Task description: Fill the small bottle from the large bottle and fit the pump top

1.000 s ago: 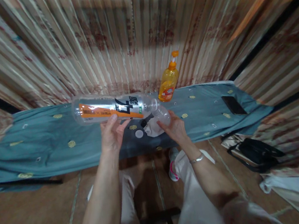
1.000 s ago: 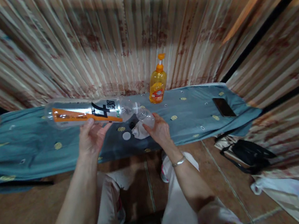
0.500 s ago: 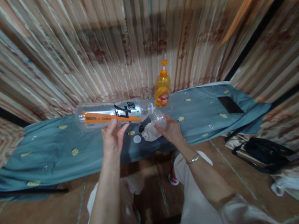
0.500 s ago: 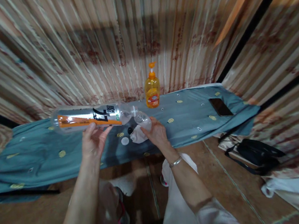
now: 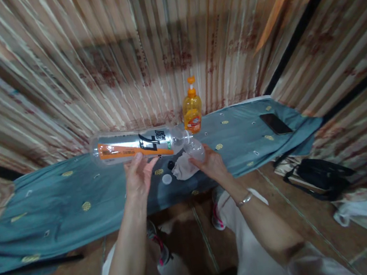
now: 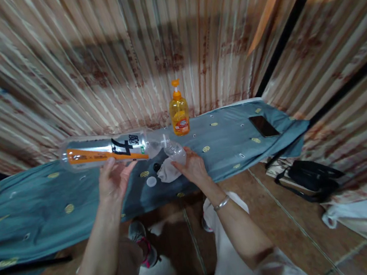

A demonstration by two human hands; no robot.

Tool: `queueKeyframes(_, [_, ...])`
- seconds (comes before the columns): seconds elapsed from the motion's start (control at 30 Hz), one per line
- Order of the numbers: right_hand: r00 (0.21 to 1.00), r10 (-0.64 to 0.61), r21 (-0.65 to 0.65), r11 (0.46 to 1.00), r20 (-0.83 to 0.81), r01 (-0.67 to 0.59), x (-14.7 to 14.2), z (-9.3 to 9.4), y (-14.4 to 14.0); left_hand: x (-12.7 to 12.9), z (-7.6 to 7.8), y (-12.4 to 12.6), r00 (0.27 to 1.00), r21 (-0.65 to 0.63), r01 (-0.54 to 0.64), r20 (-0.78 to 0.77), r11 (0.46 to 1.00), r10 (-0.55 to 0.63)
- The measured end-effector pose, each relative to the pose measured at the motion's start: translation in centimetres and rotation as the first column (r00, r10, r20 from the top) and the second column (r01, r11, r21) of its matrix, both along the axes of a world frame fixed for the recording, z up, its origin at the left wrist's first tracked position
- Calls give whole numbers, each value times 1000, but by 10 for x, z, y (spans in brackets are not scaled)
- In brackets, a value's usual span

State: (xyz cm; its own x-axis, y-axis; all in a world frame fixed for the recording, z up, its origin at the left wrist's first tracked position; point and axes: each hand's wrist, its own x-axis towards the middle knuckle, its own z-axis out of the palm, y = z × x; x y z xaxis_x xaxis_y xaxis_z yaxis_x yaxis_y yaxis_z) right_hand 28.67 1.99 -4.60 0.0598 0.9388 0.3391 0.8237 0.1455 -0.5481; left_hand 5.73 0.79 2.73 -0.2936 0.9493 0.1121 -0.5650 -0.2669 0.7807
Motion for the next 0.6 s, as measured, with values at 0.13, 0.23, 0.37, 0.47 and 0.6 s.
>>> queueKeyframes(0.13, [999, -37, 13, 999, -8, 37, 2, -3, -1, 4, 0, 3, 999, 15, 45, 17, 999, -45])
queueKeyframes(0.23, [998, -68, 27, 997, -16, 69, 1, -5, 0, 7, 2, 5, 998, 18, 70, -3, 997, -69])
queueKeyframes(0.37, [995, -103, 22, 994, -12, 103, 2, -8, 0, 10, 6, 11, 994, 9, 95, -45, 995, -95])
queueKeyframes(0.47, [994, -112, 25, 993, -7, 112, 3, -9, -1, 12, 9, 14, 992, 7, 109, -57, 994, -109])
queueKeyframes(0.6, [993, -114, 13, 993, 0, 114, 5, -6, -2, 14, 11, 15, 990, 27, 135, -55, 991, -133])
